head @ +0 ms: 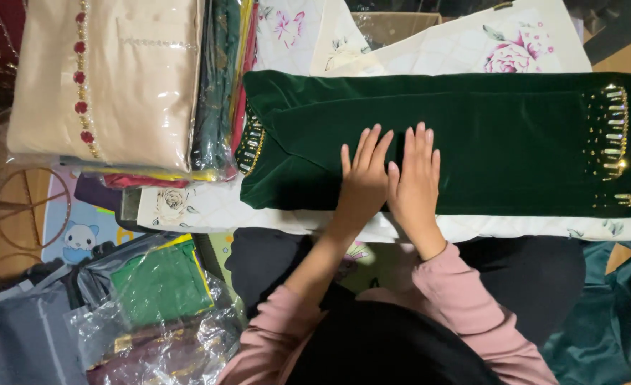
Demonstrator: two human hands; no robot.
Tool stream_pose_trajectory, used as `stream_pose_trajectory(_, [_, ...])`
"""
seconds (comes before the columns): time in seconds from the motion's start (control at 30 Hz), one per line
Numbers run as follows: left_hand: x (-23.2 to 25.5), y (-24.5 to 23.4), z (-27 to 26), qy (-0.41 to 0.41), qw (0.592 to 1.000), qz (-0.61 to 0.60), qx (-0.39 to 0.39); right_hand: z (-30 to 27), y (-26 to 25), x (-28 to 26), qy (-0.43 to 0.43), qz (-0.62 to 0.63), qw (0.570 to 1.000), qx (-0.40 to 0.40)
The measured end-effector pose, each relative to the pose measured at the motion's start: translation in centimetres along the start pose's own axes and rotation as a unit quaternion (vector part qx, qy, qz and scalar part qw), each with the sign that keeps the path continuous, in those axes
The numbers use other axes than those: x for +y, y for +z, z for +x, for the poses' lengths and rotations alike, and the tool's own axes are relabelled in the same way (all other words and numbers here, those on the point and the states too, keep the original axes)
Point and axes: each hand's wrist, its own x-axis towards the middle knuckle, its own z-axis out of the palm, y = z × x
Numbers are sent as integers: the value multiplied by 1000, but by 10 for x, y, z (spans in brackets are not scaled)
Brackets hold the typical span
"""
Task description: Smoothing and folding a green velvet garment with gold embroidery
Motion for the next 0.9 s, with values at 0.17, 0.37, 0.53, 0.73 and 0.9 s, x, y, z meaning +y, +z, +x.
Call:
stream_pose_trajectory(0.17, [-30,-12,-15,-9,992,75,-97,-28,-2,32,28,-154,988,-14])
stream_pose_trajectory(0.37, [-49,-34,-24,-90,982,91,-138,-36,-18,51,124,-135,981,-56])
stream_pose_trajectory(0.53, [-68,-35,-5,-81,985,152,-7,-11,-21,46,139,-125,982,-34])
stream_pose_trajectory(0.73, [-110,-71,69,26,995,91,10,39,-11,28,14,-29,998,-62])
stream_pose_trajectory(0.9, [-199,-34,73,-91,983,110,-117,44,19,51,78,-139,982,-98])
